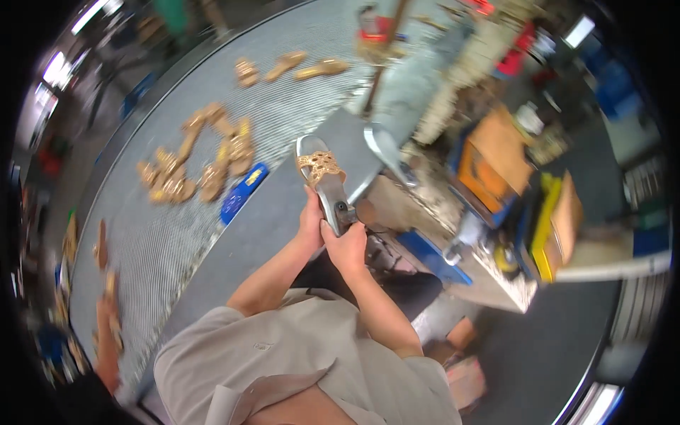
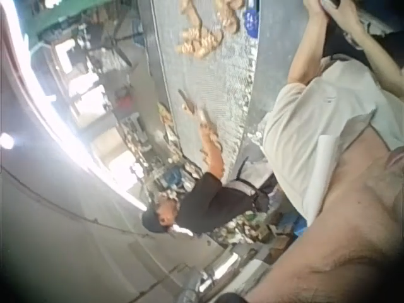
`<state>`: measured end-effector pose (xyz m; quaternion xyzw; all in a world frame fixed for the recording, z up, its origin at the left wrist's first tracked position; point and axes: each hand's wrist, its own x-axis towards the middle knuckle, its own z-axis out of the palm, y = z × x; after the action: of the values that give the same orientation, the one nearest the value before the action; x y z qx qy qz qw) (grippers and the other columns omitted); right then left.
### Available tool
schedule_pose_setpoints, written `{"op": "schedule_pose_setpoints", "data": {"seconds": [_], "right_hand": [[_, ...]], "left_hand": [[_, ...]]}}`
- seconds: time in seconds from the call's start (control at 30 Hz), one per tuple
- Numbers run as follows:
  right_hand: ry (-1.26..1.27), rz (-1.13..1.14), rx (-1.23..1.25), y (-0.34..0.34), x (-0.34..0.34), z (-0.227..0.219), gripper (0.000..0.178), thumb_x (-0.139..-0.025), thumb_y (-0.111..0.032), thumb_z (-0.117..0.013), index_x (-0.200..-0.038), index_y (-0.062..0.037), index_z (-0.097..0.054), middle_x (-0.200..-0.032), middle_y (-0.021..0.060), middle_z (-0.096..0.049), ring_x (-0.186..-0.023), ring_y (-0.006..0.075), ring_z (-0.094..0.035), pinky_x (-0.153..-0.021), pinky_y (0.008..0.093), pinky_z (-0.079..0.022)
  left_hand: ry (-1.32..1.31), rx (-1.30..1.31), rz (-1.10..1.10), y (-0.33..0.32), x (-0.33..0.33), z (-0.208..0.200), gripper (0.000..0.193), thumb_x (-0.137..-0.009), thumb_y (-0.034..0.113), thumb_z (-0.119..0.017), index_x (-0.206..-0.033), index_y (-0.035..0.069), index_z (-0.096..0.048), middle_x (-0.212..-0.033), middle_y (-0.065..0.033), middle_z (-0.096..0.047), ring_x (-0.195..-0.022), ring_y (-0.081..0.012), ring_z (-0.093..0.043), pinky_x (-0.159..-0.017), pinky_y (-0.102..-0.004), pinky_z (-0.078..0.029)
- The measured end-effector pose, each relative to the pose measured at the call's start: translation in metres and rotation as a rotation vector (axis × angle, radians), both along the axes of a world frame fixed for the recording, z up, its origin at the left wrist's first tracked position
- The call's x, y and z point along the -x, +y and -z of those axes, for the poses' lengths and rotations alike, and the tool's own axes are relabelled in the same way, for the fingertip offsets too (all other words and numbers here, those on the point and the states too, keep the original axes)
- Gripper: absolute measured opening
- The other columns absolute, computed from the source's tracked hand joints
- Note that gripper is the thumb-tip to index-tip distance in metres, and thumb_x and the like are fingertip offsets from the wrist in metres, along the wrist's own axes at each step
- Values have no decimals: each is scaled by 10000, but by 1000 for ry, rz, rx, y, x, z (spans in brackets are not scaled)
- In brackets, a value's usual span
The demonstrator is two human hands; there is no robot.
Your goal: The recorder is picking up sandals from a conveyor belt and placing them into a machine for processing.
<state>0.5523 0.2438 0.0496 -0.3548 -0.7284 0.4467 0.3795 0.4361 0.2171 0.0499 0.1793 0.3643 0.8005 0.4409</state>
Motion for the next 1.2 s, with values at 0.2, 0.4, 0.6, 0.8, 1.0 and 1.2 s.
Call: {"op": "schedule_pose_setpoints", "data": {"seconds": [0.2,0.4,0.6,0.8,1.0,1.2], "right_hand": [[267,279,-53,85,-29,-27,790,-821,-304,-873,-1337,115,-447,-1180,310,-703,-1105,448,-705,-947,457,-547],[128,837,-544,258,-60,-43,452,-805,-152,-820,-1044,90,-523,-1002,303,-594,-1048,516,-554,-980,583,-426],[-422,971,-585,341,4,-55,621,-854,-433,-776,-1162,74,-593,-1243,336,-646,-1349,531,-500,-1162,594,-329],[-178,1076,-1215,305,-84,-77,724,-819,-642,-796,-1158,-8,-722,-1078,183,-743,-889,384,-730,-698,526,-551],[-577,1146,-1234,384,-161,-31,692,-909,-704,-684,-910,-17,-769,-940,211,-769,-909,405,-752,-938,619,-542],[-703,1064,-973,397,-179,-36,878,-961,-784,-517,-1094,45,-777,-1161,260,-751,-1168,408,-686,-1144,588,-419]], "left_hand": [[298,87,201,56,17,5,890,-1071,734,-299,-1642,53,-347,-1478,-178,-573,-1333,-306,-566,-1104,-472,-470],[549,394,-195,0,82,51,806,-1105,643,-368,-1595,6,-425,-1455,-231,-594,-1355,-319,-556,-1089,-465,-464],[695,475,-779,-121,148,58,583,-1134,436,-465,-1490,-18,-547,-1449,-213,-598,-1338,-318,-560,-1104,-435,-439],[1265,1265,-1451,-253,197,62,655,-1034,467,-608,-1550,78,-503,-1546,-350,-433,-1446,-514,-374,-1199,-610,-285],[986,1604,-1206,-283,223,85,1157,-846,837,-621,-1694,157,-222,-1694,-354,-171,-1554,-580,-134,-1254,-664,-115],[1213,1472,-1161,-223,251,95,1113,-880,814,-588,-1709,182,-198,-1705,-366,-134,-1562,-604,-61,-1257,-686,-23]]}}
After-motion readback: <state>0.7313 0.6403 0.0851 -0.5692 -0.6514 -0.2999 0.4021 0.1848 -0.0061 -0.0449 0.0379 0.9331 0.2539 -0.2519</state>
